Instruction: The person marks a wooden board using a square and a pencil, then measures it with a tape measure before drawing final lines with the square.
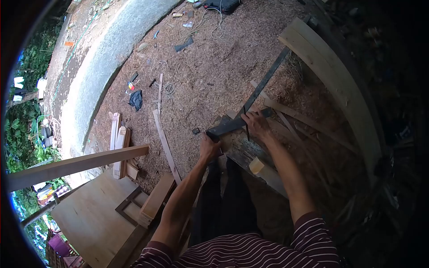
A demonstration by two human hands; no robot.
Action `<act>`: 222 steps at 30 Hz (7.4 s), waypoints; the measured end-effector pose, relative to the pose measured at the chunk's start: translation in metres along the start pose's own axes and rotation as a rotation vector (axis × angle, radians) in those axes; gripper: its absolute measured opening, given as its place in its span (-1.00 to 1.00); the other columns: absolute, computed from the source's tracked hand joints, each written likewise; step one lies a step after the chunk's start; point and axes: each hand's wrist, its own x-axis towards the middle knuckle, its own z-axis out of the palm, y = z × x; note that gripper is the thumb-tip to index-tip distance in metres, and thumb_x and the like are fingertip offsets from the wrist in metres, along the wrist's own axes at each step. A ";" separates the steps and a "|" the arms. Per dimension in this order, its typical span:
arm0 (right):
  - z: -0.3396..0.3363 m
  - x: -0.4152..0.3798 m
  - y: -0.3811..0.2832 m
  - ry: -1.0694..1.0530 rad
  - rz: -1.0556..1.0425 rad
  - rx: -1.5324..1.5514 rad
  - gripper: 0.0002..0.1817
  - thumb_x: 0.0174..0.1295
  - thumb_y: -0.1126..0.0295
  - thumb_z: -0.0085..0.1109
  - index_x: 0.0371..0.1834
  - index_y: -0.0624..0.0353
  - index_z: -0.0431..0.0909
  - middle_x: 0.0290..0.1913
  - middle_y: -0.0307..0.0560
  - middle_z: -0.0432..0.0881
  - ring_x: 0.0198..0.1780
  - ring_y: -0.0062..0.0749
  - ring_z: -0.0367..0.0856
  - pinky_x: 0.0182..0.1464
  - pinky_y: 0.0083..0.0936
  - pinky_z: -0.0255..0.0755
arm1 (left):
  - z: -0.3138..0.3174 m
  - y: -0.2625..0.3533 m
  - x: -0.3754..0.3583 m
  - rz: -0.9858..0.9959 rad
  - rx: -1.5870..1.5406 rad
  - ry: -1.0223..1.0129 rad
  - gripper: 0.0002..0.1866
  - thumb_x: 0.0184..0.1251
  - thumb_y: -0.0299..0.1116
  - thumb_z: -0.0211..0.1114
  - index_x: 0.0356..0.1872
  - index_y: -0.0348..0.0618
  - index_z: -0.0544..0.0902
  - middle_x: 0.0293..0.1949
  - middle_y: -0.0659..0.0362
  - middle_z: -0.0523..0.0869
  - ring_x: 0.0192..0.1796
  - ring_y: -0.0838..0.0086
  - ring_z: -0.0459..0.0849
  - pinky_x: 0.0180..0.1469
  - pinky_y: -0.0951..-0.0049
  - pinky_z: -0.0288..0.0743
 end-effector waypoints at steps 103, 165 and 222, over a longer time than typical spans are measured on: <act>-0.002 -0.248 -0.284 0.446 1.382 0.635 -0.35 0.11 0.36 0.34 0.25 0.29 0.28 0.10 0.24 0.46 0.14 0.10 0.48 0.16 -0.13 0.39 | 0.038 0.089 -0.099 1.269 0.553 -0.407 -0.75 0.26 -0.42 0.14 -0.04 -0.09 0.59 -0.05 0.00 0.57 0.06 0.02 0.56 -0.01 0.03 0.51; 0.022 -0.214 -0.271 0.510 1.212 0.718 -0.56 0.16 0.29 0.28 0.02 0.29 0.40 -0.13 0.22 0.56 -0.16 0.12 0.62 -0.15 -0.07 0.54 | 0.095 0.022 -0.116 0.929 -0.054 -0.147 -0.32 0.02 -0.38 0.48 0.24 -0.24 0.47 0.20 -0.11 0.53 0.21 0.06 0.54 0.18 0.21 0.47; 0.024 -0.208 -0.280 0.608 1.210 0.745 -0.28 0.22 0.38 0.23 0.37 0.42 0.09 0.13 0.37 0.41 0.16 0.15 0.45 0.16 -0.14 0.39 | 0.097 0.057 -0.090 0.226 -0.741 -0.451 -0.63 0.18 -0.18 0.43 -0.03 -0.05 0.59 -0.24 0.30 0.65 -0.24 0.58 0.49 -0.19 0.46 0.31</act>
